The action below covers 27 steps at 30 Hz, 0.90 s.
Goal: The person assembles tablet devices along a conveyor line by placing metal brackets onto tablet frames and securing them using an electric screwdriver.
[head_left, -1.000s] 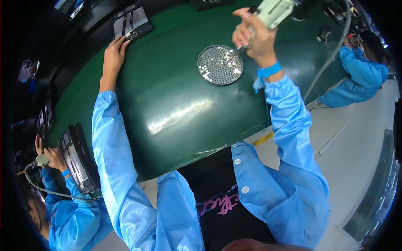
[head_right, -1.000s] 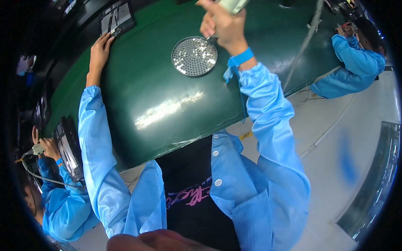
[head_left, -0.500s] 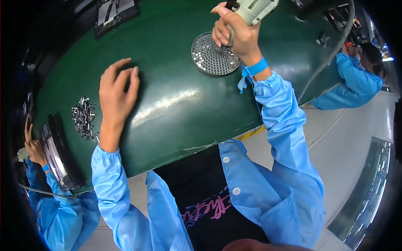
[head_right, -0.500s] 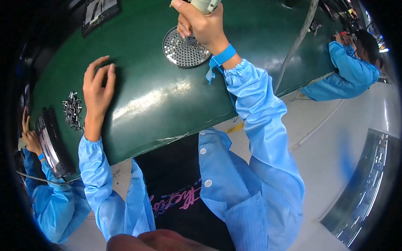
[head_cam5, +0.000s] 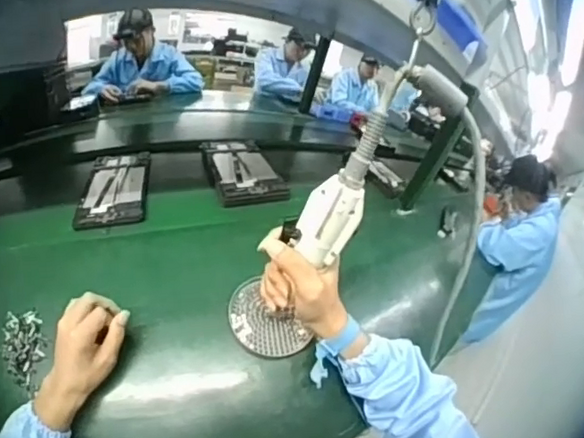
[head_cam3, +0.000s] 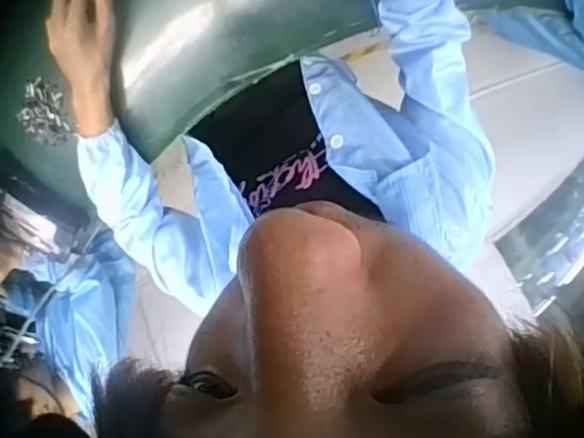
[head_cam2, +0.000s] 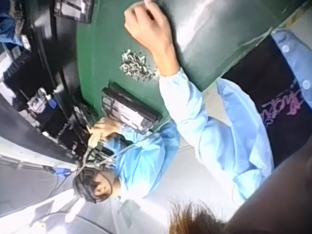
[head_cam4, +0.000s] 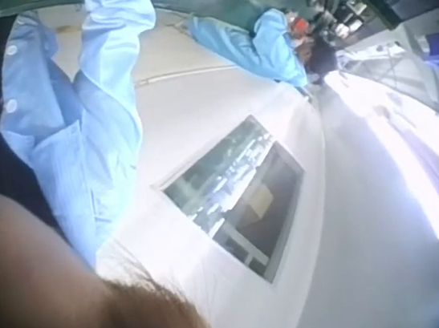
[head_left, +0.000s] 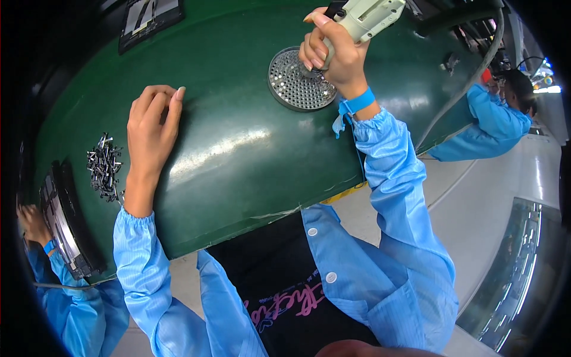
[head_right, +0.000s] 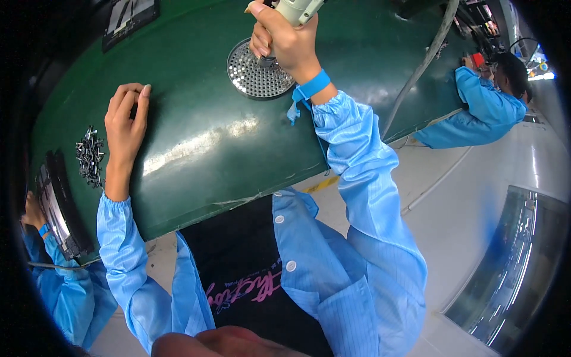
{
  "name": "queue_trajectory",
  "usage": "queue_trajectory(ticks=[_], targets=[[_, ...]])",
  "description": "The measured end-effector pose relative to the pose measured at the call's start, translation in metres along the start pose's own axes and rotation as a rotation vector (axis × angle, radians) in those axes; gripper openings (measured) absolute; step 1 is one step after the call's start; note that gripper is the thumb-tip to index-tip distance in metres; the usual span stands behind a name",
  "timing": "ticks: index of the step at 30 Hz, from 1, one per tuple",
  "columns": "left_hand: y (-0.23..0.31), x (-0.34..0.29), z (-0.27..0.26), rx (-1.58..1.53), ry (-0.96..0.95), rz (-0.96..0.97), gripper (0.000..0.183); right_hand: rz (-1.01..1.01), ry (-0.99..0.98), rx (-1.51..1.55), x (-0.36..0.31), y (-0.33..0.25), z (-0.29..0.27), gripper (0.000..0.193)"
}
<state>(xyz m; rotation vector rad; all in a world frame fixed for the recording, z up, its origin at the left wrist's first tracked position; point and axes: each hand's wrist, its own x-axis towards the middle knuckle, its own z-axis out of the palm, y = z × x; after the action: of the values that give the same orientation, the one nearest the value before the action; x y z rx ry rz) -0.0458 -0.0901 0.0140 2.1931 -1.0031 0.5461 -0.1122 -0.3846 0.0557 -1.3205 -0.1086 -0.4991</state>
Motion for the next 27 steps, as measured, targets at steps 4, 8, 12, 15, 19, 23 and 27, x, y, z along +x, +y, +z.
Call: queue_trajectory(ticks=[4,8,12,15,19,23,27], targets=[[0.0,0.0,0.0,-0.003,0.006,0.006,0.011,-0.017,-0.013,-0.019,0.001,0.003,0.0,0.02],[0.0,0.003,-0.003,-0.009,0.055,0.034,0.007,-0.003,-0.031,-0.025,0.004,0.005,0.0,0.022],[-0.002,0.001,-0.006,0.018,-0.009,-0.01,0.007,-0.014,-0.012,-0.062,0.001,-0.002,0.009,0.024],[-0.005,0.0,-0.003,-0.077,-0.028,-0.125,0.01,0.003,0.002,-0.011,-0.003,-0.007,0.01,0.016],[-0.006,0.025,0.007,-0.406,0.126,-0.235,0.028,-0.05,-0.07,-0.001,0.003,-0.015,0.011,0.026],[-0.018,0.105,0.041,-0.176,0.061,-0.09,0.068,-0.015,-0.02,0.106,0.004,-0.017,0.002,0.019],[-0.062,0.196,0.111,-0.305,-0.071,-0.474,0.074,0.013,0.0,0.105,0.004,-0.023,0.005,0.02]])
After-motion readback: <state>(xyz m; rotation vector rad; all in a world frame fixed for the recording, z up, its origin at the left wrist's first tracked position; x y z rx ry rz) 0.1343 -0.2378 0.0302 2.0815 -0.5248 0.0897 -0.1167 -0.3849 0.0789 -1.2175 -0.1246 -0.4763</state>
